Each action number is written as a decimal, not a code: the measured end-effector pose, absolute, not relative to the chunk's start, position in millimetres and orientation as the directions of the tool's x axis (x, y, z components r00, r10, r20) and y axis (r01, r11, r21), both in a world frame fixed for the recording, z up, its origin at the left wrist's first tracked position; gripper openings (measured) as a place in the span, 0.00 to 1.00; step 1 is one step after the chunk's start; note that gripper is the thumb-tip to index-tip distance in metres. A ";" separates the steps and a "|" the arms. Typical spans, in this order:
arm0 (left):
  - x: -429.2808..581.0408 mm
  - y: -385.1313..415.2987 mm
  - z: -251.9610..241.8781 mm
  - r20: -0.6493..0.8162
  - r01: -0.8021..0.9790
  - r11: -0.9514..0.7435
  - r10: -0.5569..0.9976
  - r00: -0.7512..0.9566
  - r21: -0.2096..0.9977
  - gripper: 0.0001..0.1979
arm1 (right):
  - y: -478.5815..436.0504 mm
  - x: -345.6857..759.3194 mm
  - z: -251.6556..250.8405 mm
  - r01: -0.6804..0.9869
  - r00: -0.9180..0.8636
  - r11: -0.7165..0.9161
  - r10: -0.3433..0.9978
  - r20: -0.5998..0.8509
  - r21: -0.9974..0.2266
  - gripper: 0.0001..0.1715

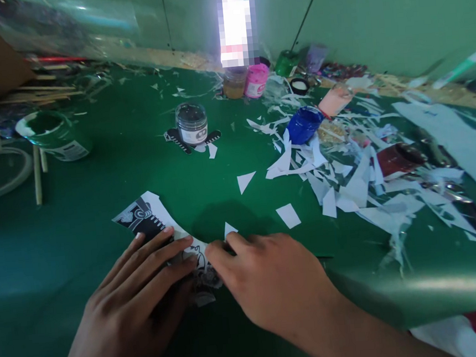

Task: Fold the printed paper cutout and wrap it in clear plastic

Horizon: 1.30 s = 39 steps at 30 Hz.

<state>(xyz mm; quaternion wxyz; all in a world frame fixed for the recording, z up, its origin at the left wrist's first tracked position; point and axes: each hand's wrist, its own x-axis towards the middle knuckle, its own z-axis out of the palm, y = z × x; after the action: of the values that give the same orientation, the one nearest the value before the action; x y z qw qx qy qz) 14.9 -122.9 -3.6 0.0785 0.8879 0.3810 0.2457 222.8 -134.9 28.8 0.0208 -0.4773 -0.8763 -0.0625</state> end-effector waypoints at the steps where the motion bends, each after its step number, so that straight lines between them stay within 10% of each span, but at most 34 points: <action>1: 14.6 -123.1 -3.4 0.369 0.639 -0.700 0.713 0.596 0.320 0.15 | -135.5 225.9 29.6 0.839 -0.544 0.538 0.834 0.090 0.085 0.14; 16: -6.5 -64.4 14.7 0.150 0.511 -0.801 0.573 0.806 0.313 0.28 | -130.6 223.1 28.6 0.800 -0.560 0.593 0.794 0.235 -0.094 0.13; 39: -21.7 -117.2 -5.0 0.447 0.560 -0.746 0.665 0.598 0.360 0.08 | -129.0 200.1 22.1 0.784 -0.570 0.611 0.778 0.262 -0.111 0.07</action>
<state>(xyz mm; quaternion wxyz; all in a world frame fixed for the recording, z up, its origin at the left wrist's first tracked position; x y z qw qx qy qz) -21.7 -117.2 -5.0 0.0912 0.8893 0.3444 0.2868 200.1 -129.0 22.1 0.1435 -0.4407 -0.8861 -0.0090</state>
